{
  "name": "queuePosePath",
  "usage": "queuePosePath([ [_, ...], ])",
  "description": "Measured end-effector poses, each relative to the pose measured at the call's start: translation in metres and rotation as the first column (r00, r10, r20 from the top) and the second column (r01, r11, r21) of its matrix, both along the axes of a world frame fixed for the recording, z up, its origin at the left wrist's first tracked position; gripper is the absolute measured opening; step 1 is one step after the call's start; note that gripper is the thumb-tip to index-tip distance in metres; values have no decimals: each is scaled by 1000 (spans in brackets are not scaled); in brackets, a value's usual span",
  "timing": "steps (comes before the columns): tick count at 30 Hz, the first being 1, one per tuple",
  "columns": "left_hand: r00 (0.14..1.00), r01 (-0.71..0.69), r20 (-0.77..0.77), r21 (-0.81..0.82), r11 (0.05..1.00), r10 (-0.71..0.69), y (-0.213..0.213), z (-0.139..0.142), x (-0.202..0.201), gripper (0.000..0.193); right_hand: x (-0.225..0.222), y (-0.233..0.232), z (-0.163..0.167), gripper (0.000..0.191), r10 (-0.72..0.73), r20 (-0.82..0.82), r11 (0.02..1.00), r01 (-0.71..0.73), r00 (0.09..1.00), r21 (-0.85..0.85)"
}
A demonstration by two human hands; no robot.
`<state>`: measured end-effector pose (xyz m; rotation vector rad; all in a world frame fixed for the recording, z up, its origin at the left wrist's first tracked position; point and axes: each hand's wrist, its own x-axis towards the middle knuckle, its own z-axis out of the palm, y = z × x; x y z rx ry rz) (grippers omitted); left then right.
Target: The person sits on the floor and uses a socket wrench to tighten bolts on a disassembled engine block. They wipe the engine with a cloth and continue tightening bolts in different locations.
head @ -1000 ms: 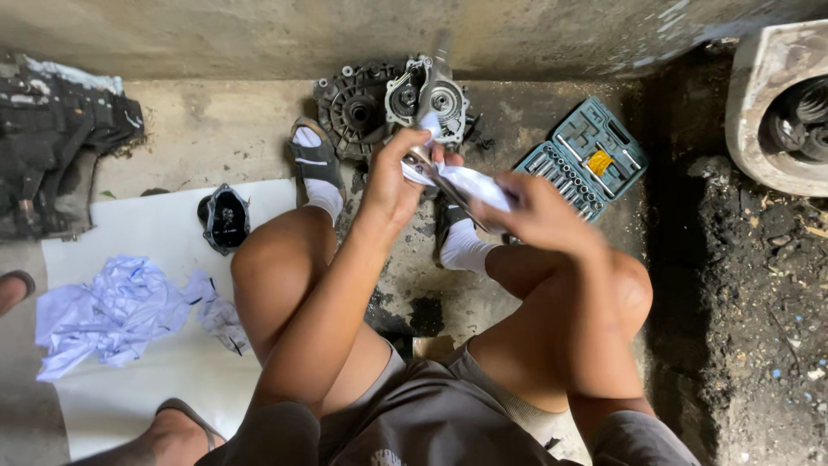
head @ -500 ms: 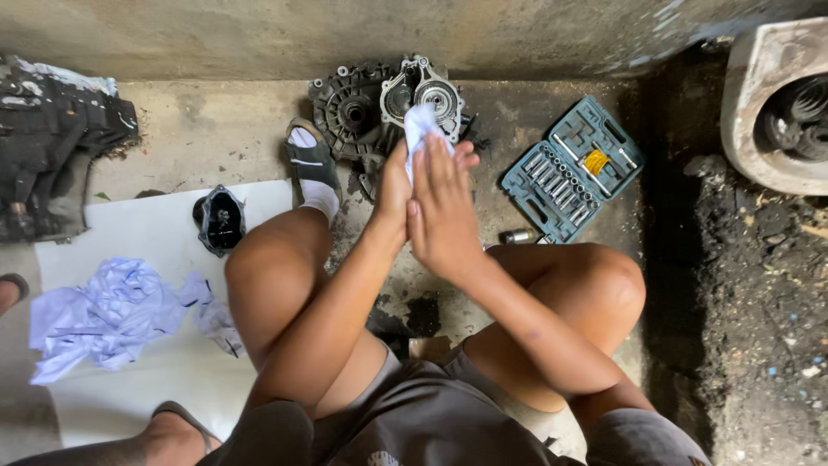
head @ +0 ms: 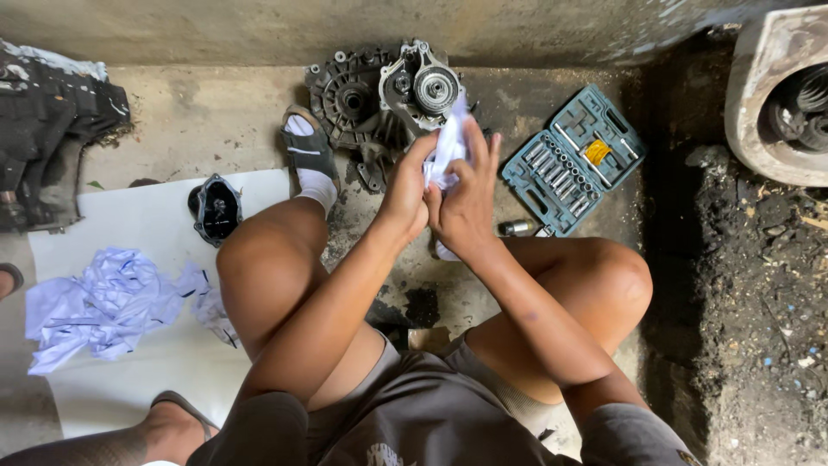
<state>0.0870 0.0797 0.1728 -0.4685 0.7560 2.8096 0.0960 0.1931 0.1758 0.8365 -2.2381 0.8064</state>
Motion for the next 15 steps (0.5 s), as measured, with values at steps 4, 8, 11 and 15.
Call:
queuePosePath([
  [4,1000,8,-25,-41,999,-9,-2,-1,0,25,-3,-2,10,50,41,146,999,-41,988,-7],
  [8,995,67,-64,-214,975,-82,-12,-1,0,27,-2,6,8,71,10,346,996,-40,938,79],
  [11,988,34,-123,-391,920,-89,-18,6,2,26,-1,12,4,52,32,359,988,-84,933,130],
  [15,970,-50,-203,-710,703,-136,-24,27,9,37,2,26,-3,17,106,431,994,-113,896,-10],
])
